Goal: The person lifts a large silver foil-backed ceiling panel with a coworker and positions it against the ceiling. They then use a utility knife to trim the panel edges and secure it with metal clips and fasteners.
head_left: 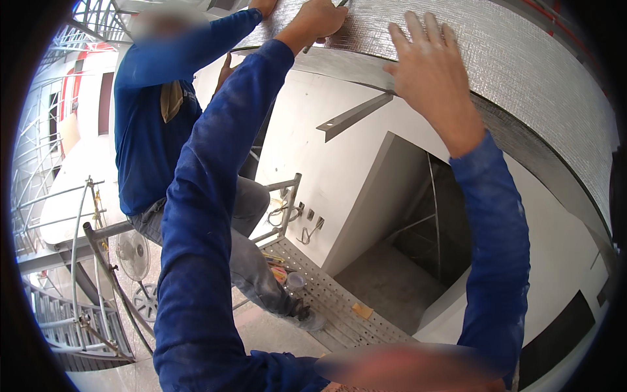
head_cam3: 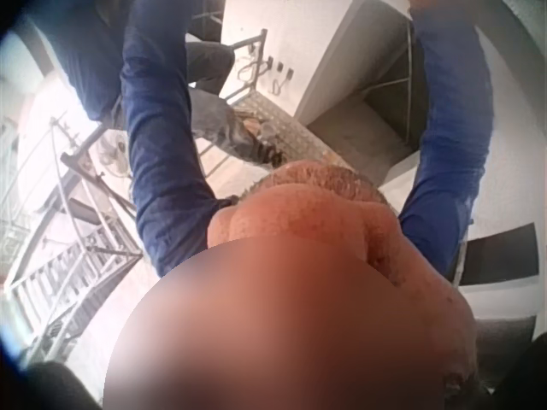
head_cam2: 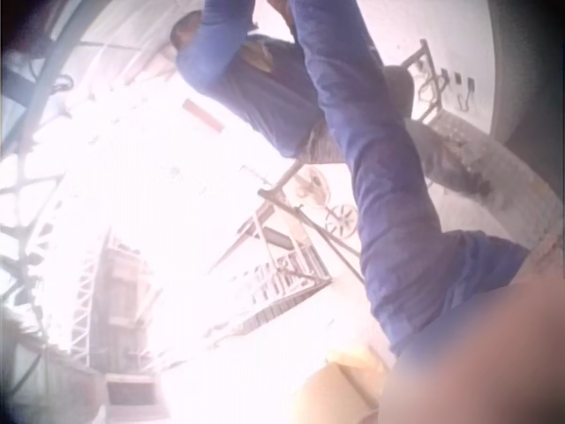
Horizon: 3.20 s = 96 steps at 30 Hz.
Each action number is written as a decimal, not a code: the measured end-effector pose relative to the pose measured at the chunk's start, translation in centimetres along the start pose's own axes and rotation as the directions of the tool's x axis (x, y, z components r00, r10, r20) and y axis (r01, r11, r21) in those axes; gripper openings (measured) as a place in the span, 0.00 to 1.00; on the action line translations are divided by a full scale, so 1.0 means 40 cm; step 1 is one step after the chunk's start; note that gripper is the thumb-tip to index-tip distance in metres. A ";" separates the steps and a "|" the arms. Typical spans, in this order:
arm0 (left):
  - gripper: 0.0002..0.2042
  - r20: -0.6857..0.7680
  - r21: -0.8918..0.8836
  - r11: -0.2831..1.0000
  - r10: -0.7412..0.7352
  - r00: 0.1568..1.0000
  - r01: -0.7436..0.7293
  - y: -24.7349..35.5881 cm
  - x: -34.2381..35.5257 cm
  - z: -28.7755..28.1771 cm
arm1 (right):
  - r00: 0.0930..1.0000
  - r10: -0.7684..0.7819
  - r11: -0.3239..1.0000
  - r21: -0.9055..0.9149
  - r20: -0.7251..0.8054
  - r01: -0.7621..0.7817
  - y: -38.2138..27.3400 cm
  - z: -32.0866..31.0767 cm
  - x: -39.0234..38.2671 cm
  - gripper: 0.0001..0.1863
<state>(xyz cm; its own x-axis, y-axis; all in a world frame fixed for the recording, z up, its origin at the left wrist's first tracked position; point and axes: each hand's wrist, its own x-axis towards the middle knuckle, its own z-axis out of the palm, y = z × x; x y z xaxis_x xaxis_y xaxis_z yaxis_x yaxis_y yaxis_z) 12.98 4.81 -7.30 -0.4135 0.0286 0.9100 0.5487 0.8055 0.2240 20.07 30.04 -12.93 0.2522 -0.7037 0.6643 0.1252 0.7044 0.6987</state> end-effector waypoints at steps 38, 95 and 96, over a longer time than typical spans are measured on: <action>0.15 0.178 -0.382 0.921 -0.004 0.984 0.073 0.000 0.025 -0.092 | 0.986 0.047 0.998 0.044 0.161 -0.055 -0.075 0.168 0.229 0.49; 0.22 -0.643 0.082 0.851 0.442 0.625 -0.518 -0.156 -0.184 0.163 | 0.936 0.028 0.994 0.108 -0.351 0.010 -0.094 0.072 0.002 0.18; 0.22 -0.658 0.052 0.854 0.419 0.625 -0.518 -0.153 -0.175 0.167 | 0.944 -0.006 0.997 0.065 -0.329 0.030 -0.092 0.075 0.000 0.18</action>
<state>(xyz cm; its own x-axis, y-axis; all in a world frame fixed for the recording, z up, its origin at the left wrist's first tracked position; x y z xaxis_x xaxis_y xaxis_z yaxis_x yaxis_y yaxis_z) 7.63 3.63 -17.37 0.4497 -0.0341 0.8925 0.6450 0.7036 -0.2981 16.73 27.17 -14.73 0.5526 -0.6386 0.5355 0.0696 0.6757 0.7339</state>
